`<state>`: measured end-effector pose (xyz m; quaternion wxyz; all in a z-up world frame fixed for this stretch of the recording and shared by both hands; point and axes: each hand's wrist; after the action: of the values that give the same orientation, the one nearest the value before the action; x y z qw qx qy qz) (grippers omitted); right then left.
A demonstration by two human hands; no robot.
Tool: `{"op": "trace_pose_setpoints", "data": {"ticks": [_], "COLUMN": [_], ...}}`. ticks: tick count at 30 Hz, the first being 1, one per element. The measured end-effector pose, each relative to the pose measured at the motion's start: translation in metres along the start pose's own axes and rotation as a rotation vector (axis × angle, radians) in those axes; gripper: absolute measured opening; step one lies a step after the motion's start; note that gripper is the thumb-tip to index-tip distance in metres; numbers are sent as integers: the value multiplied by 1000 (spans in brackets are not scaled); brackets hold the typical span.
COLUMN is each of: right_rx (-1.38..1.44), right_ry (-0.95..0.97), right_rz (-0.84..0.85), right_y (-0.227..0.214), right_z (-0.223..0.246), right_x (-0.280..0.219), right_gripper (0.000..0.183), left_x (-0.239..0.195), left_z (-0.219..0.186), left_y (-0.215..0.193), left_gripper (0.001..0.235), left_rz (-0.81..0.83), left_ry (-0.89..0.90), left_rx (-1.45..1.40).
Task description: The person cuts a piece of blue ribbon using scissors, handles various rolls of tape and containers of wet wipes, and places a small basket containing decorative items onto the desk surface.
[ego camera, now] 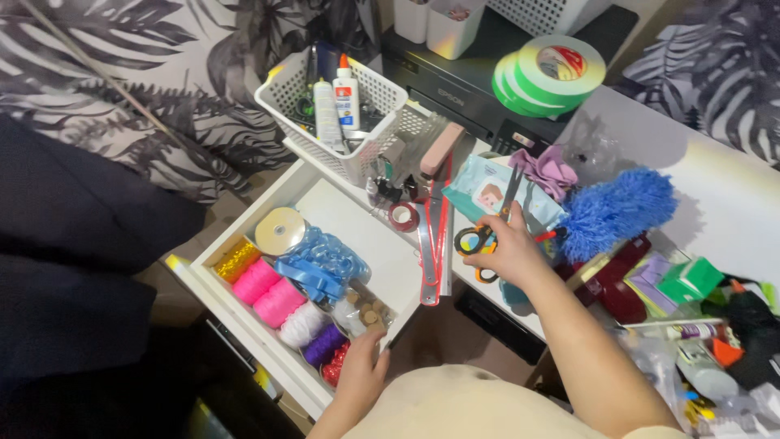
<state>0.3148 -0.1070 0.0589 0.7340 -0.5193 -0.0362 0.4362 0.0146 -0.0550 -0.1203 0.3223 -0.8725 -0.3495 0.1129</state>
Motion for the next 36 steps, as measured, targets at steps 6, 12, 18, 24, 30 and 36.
{"op": "trace_pose_setpoints", "data": {"ticks": [6, 12, 18, 24, 30, 36], "right_rx": [26, -12, -140, -360, -288, -538], "right_ry": [93, 262, 333, 304, 140, -23], "right_rz": [-224, -261, -133, -59, -190, -102], "right_y": [-2, -24, -6, -11, -45, -14], "right_z": [-55, -47, -115, -133, -59, -18], "right_x": [-14, -37, 4, 21, 17, 60], "right_gripper": [67, 68, 73, 64, 55, 93], "left_x": [86, 140, 152, 129, 67, 16], "left_z": [-51, -71, -48, -46, -79, -80], "left_y": [19, 48, 89, 72, 1, -24], "left_gripper": [58, 82, 42, 48, 20, 13], "left_rz": [105, 121, 212, 171, 201, 134], "left_ry": [-555, -795, -727, -770, -731, -795], "left_rx": [-406, -1023, -933, -992, -836, -752]}}
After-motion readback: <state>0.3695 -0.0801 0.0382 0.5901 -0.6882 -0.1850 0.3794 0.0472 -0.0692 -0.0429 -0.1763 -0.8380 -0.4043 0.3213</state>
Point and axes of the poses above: each hand's wrist, its own x-axis towards the middle knuckle, its own y-axis out of the palm, z = x × y, and after that the axes turned 4 degrees about -x, right-handed
